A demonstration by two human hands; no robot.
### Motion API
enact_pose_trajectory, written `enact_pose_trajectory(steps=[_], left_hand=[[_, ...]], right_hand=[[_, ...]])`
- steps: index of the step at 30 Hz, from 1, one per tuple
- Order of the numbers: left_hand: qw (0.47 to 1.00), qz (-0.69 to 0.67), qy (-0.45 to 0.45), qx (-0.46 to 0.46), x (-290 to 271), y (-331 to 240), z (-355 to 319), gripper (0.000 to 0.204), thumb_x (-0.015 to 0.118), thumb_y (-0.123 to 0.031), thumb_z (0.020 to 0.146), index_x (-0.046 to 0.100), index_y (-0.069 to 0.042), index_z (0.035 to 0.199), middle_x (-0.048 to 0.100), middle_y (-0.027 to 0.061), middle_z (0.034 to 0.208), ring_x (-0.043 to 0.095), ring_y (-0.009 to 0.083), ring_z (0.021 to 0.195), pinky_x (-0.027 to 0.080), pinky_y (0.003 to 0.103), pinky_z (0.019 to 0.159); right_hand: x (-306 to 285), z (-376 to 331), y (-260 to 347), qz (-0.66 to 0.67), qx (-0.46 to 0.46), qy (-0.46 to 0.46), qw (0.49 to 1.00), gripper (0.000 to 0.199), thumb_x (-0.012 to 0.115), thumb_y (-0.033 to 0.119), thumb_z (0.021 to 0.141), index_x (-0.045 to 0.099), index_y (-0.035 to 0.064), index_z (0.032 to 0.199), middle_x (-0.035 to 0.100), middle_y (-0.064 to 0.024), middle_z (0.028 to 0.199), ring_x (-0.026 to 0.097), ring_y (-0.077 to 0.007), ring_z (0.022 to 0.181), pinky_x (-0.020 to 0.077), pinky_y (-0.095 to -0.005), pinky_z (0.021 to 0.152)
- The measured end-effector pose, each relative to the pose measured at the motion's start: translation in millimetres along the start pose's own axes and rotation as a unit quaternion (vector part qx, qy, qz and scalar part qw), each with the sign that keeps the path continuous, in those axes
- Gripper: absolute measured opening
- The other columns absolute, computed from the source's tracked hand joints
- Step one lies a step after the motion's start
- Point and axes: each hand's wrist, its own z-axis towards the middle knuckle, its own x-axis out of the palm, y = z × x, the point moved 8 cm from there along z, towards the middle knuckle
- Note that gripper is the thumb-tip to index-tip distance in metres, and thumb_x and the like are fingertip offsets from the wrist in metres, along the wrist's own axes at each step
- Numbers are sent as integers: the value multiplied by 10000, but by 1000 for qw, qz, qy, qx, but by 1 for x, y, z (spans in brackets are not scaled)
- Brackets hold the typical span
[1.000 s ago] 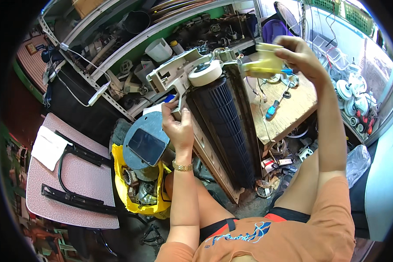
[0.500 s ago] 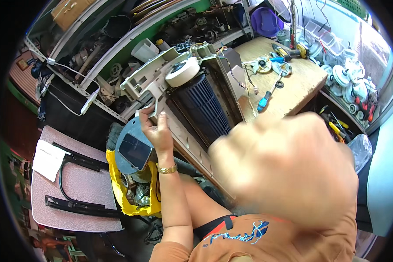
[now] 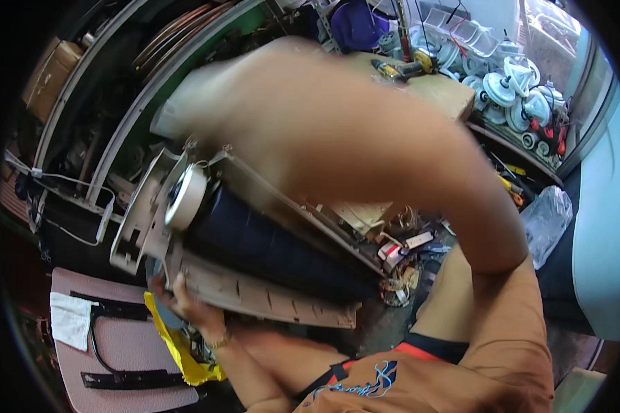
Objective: The person disassembles an indoor air conditioner unit by removing the blower wheel and motor using a screwdriver, and then handles and sorts metal gears and components from a yellow bag by hand.
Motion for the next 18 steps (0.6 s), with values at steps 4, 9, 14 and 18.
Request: enact_pose_trajectory(steps=[4,9,14,18], left_hand=[[996,61,-49,50,-30,-25,-12,479,573,-98,875,470,-70,1342,590,152,1230,605,246,1068,501,405,980],[991,109,-18,78,-19,-29,-11,430,556,-161,846,482,-47,1254,589,165,1216,598,249,1099,495,410,996],[988,129,-55,57,-7,-16,-12,413,587,-188,814,507,-22,1183,571,133,1165,578,224,1055,476,384,978],[987,138,-37,69,51,-31,-12,447,664,-108,784,527,10,1194,582,140,1212,556,226,1123,441,380,1027]], right_hand=[[-25,-97,-214,91,386,-79,914,351,383,-84,841,614,-3,1093,686,-118,983,648,-152,723,577,-335,639],[114,-249,-383,19,556,-10,831,293,516,-33,871,684,-2,1110,742,-198,988,734,-292,835,579,-410,749],[254,-259,-435,26,430,113,895,445,624,5,819,637,-3,1264,717,-231,1108,714,-327,1006,549,-422,902],[199,-190,-450,51,385,-84,918,477,742,305,914,639,17,1279,697,-146,1192,655,-248,1098,511,-366,958]])
